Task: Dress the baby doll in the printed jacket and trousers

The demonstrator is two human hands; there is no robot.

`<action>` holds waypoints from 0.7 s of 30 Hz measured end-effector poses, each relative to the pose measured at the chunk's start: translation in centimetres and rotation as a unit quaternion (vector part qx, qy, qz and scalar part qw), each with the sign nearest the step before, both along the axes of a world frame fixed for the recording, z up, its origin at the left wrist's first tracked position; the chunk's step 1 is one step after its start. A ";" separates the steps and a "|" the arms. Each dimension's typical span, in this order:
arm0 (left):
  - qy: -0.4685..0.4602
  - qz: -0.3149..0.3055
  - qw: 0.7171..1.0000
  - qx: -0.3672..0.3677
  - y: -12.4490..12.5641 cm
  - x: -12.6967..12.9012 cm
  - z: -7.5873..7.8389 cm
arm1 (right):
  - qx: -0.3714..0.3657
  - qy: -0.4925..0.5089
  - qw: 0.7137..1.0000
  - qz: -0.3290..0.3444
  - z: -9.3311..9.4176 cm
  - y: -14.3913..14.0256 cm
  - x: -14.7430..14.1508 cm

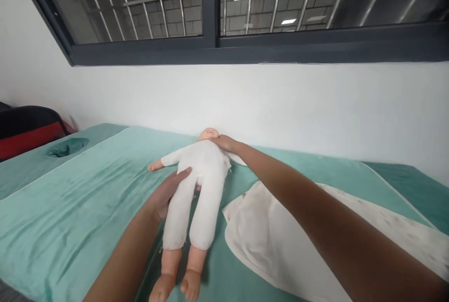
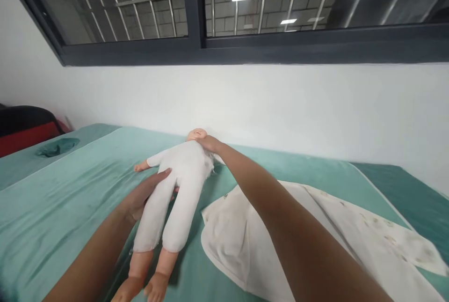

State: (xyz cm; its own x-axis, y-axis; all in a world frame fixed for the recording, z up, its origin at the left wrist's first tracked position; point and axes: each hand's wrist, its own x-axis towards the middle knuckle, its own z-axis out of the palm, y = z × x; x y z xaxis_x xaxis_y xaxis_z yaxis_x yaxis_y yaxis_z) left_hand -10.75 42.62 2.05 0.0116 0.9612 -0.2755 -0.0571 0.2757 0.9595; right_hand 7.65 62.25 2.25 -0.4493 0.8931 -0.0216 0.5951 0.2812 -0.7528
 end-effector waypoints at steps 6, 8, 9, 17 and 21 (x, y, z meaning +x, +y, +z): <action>-0.043 -0.049 0.997 0.046 -4.0 9.3 3.9 | 0.020 0.025 0.996 -0.078 5.3 -6.1 11.3; -0.064 -0.074 0.993 0.073 -5.6 13.8 4.1 | 0.030 0.027 0.994 -0.098 6.9 -9.2 16.6; -0.077 -0.092 0.989 0.083 -6.4 16.1 4.0 | 0.033 0.024 0.993 -0.112 7.5 -10.9 19.2; -0.140 -0.175 0.972 0.073 -11.9 28.6 -0.4 | 0.040 -0.011 0.973 -0.229 5.2 -21.1 32.0; -0.126 -0.162 0.978 0.041 -12.5 28.9 -2.3 | 0.045 -0.041 0.972 -0.227 1.9 -21.0 31.9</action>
State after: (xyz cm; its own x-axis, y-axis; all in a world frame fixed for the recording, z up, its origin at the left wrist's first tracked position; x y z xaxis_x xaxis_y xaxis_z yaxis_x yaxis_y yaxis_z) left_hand 18.17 30.14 -0.20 0.3771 0.9143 -0.1478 -0.2164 0.2421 0.9458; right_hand 39.53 41.28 4.14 -0.0089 0.9989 0.0467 0.7304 0.0384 -0.6820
